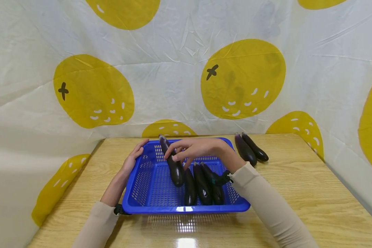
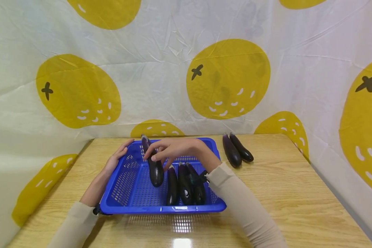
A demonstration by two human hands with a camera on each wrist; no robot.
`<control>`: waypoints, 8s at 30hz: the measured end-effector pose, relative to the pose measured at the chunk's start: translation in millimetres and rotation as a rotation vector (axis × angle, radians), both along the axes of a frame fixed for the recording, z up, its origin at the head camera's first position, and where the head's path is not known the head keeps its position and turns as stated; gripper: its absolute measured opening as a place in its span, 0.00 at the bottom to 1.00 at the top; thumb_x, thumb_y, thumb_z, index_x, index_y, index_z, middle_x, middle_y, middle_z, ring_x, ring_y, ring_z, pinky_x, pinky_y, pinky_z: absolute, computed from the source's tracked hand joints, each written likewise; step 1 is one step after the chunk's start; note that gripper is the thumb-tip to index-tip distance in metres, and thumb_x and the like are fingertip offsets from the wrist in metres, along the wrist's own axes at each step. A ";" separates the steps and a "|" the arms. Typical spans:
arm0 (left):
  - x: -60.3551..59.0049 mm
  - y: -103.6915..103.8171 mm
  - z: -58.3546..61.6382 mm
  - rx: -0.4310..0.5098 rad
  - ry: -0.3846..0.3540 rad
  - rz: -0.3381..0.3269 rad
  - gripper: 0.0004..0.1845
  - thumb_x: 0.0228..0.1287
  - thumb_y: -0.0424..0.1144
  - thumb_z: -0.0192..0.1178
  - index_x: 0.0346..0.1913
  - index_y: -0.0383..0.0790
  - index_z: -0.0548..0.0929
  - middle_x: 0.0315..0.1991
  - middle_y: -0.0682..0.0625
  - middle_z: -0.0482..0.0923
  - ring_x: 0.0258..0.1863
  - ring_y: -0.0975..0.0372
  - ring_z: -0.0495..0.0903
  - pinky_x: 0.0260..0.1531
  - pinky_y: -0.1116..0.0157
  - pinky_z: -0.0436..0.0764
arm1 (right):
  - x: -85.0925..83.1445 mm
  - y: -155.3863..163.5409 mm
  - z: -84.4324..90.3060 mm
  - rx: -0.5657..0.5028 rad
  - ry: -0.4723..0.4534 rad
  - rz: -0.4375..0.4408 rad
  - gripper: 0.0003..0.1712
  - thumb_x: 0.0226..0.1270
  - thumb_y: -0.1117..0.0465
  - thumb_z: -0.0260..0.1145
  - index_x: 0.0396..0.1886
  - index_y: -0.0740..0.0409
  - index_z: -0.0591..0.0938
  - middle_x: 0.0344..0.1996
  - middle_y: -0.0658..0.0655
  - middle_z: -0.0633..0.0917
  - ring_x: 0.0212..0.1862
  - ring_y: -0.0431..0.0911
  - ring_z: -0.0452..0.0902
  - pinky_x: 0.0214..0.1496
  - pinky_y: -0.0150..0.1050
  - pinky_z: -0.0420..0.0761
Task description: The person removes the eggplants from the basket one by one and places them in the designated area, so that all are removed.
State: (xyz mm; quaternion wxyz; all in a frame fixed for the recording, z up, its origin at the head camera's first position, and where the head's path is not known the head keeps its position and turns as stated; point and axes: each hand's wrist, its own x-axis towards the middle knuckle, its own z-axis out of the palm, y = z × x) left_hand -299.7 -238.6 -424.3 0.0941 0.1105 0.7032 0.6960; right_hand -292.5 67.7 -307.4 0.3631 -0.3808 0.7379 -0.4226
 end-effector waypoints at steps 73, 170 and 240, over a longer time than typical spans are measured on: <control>-1.3 1.3 -2.4 0.022 -0.009 -0.002 0.29 0.87 0.46 0.30 0.85 0.49 0.48 0.84 0.45 0.48 0.71 0.60 0.62 0.59 0.73 0.72 | 33.3 200.3 -18.9 -0.382 0.384 -0.564 0.27 0.72 0.74 0.62 0.68 0.60 0.69 0.66 0.57 0.72 0.63 0.41 0.77 0.57 0.34 0.82; 0.6 -3.5 -4.2 0.018 -0.027 -0.015 0.29 0.87 0.51 0.31 0.85 0.55 0.48 0.84 0.47 0.49 0.69 0.61 0.66 0.55 0.71 0.79 | 25.7 250.6 -29.0 -0.600 0.304 -0.797 0.30 0.69 0.80 0.61 0.69 0.64 0.72 0.63 0.55 0.72 0.51 0.42 0.84 0.47 0.31 0.85; 0.6 -1.4 -3.2 0.058 -0.027 -0.014 0.29 0.87 0.48 0.31 0.85 0.52 0.48 0.83 0.47 0.49 0.72 0.60 0.61 0.57 0.73 0.76 | -7.6 297.8 -97.6 -0.067 0.414 -0.977 0.32 0.74 0.62 0.67 0.74 0.62 0.69 0.75 0.73 0.64 0.69 0.71 0.67 0.50 0.25 0.72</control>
